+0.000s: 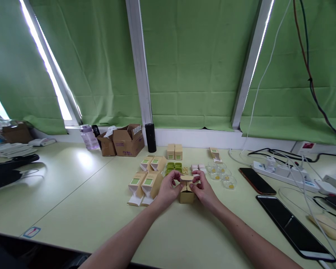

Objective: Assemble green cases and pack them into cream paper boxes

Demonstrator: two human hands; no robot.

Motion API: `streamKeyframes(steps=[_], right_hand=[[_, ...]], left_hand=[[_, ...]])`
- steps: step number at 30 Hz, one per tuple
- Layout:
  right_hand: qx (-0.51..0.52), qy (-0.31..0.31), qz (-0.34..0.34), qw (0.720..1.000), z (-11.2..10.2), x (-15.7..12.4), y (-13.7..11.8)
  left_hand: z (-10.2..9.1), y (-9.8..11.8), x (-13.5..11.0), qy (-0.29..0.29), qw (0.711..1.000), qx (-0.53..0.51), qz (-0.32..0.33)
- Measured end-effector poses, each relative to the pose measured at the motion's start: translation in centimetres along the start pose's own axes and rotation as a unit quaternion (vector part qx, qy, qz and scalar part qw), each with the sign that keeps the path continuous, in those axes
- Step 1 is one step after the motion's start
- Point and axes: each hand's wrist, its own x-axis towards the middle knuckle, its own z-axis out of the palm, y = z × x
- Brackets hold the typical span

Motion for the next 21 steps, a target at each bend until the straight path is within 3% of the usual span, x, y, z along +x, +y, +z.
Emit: streamKeyframes(steps=[8,16,21], right_hand=[[-0.054,0.004,-0.056,0.997,-0.2,-0.2,-0.6],[-0.11,0.021,-0.223,0.968,-0.9,-1.4,-2.5],[-0.173,0.015,-0.283,0.943,-1.2,-1.7,-2.6]], left_hand=[[-0.2,0.7,-0.2,-0.011,0.999,0.026,0.018],[-0.3,1.2,-0.3,-0.01,0.998,0.052,0.045],[-0.4,1.4,-0.4,-0.008,0.996,0.064,0.055]])
